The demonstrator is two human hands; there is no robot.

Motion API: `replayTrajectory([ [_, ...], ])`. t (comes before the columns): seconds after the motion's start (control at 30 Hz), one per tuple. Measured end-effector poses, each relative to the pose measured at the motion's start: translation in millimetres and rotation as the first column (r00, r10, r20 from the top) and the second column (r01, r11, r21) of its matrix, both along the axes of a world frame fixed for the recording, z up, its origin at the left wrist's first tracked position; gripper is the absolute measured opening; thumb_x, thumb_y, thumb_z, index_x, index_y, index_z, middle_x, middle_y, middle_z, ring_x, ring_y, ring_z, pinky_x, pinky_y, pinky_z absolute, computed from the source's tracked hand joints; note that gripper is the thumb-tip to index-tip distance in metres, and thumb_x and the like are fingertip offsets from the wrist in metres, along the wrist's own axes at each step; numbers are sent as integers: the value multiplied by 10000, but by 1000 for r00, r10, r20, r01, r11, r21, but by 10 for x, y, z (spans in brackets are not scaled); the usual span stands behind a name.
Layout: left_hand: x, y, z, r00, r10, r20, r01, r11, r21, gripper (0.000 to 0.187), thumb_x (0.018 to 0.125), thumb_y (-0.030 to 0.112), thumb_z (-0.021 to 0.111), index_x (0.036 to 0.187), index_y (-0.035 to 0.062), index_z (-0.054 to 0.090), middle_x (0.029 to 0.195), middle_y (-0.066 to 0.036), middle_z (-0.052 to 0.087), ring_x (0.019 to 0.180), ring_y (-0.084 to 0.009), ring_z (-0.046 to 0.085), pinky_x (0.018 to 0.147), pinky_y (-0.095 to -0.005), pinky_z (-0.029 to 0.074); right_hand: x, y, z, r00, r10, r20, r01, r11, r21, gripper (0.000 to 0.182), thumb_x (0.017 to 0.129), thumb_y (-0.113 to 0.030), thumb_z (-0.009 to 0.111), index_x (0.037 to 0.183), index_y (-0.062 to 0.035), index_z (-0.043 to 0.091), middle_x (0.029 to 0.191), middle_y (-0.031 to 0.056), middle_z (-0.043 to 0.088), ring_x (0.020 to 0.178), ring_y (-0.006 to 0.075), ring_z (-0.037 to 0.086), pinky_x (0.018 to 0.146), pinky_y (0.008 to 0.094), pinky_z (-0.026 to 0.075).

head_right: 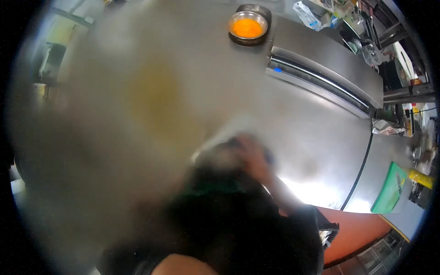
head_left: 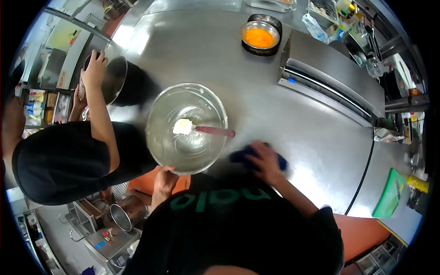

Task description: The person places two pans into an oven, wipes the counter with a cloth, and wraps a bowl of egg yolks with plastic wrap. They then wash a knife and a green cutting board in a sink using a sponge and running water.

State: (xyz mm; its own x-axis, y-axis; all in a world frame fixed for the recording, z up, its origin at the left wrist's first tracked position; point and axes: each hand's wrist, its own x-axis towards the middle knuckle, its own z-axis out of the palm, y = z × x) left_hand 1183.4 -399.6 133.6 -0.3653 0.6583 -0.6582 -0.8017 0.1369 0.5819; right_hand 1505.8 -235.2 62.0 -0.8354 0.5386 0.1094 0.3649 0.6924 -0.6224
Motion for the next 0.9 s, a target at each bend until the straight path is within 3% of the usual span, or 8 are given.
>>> replayTrajectory([
  [0.13,-207,262,-321,997,-66,29,64,995,73,551,648,-23,524,1182,19,394,1120,-115,490,1026,-290,481,878,-447,408,566,-247,186,621,-778,96,736,621,269,567,611,-120,670,1148,-157,492,1292,178,333,1172,359,325,962,470,253],
  [0.23,-263,456,-444,993,-110,51,104,987,122,537,654,-21,532,1174,22,405,1103,-111,504,1009,-284,496,858,-441,429,278,-156,-103,523,-850,66,829,525,194,560,672,-230,668,1182,-122,464,1284,200,329,1155,382,328,963,468,248],
  [0.37,-284,553,-564,992,-117,46,109,983,145,522,665,-15,542,1169,26,410,1091,-108,513,991,-276,510,832,-434,455,-219,426,176,747,-647,151,628,762,156,602,728,-424,615,1203,-97,444,1281,171,341,1131,347,360,942,457,271],
  [0.47,-165,536,-495,996,-63,57,55,991,126,534,691,13,546,1195,24,372,1142,-119,477,1004,-269,506,799,-419,480,-581,1422,340,803,-525,-282,581,795,174,476,811,-323,550,1169,-25,446,1154,184,478,959,341,525,797,417,428],
  [0.5,-113,501,-498,997,-41,65,32,991,129,544,698,23,556,1205,24,360,1155,-122,466,1013,-271,501,802,-421,480,-749,1760,355,677,-680,-281,621,733,-277,417,827,-245,502,1152,7,434,1084,193,508,866,325,558,717,389,462],
  [0.57,-18,415,-447,995,-5,95,-9,988,151,550,725,50,577,1223,33,345,1175,-125,452,1034,-271,493,808,-423,479,-1109,2352,395,474,-880,-31,315,203,-927,308,858,-89,406,1119,73,409,945,212,570,678,293,626,557,331,531],
  [0.67,139,251,-339,993,69,98,-79,991,108,509,772,131,598,1221,68,367,1196,-92,443,1054,-268,477,852,-447,447,-1411,3125,35,320,-942,105,232,-29,-972,315,835,-12,347,1131,95,362,890,242,569,713,321,625,604,394,548],
  [0.9,237,-112,-115,994,45,99,-43,999,-20,499,795,135,580,1238,63,361,1171,-93,465,1048,-239,479,855,-396,431,-1573,3527,-91,153,-974,165,164,-140,-976,336,823,13,276,1141,95,349,903,259,561,662,332,628,568,398,554],
])
